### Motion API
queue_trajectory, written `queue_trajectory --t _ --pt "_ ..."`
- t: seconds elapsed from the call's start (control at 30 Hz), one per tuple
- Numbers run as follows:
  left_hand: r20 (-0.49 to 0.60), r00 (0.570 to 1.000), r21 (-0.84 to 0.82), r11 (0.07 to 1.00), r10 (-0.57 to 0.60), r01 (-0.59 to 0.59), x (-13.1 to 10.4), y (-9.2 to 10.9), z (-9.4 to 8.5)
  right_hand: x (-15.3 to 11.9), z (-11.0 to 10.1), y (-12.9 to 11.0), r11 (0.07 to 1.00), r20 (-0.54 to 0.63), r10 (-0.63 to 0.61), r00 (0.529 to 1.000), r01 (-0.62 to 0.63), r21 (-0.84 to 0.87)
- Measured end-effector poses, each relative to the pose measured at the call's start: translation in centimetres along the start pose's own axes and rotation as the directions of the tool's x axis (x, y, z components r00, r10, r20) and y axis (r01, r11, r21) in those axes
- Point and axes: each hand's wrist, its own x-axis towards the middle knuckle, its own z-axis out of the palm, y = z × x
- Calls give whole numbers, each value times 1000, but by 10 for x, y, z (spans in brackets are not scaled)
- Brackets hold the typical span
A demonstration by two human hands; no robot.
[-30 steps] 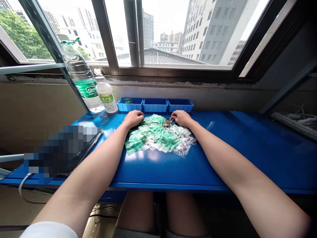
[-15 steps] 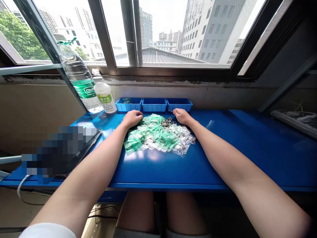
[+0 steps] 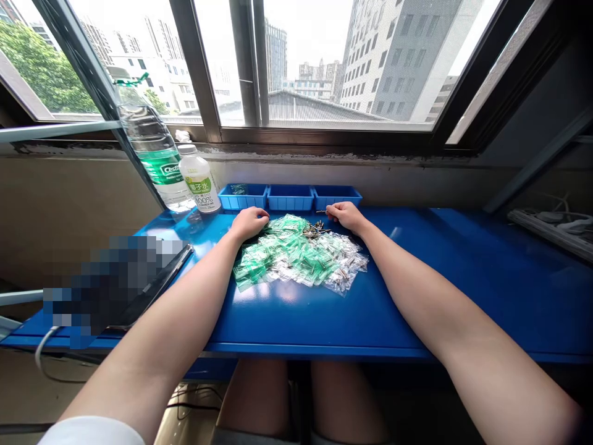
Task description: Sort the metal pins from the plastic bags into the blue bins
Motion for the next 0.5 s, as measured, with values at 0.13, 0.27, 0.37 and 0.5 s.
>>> queue_trajectory --t 0.13,0.27,0.37,0.5 --pt "1 1000 0 1000 -1 1 0 0 0 2 -2 -4 961 -171 169 971 -124 249" --pt "-1 1000 -8 1000 0 0 0 -1 1 5 -10 -7 835 -246 367 897 -200 513" --pt "-1 1000 -14 1000 -1 1 0 -1 1 6 -19 -5 735 -244 430 869 -180 654" --pt "2 1000 -12 1000 1 -1 1 -2 1 4 -24 -2 699 -254 421 871 -133 703"
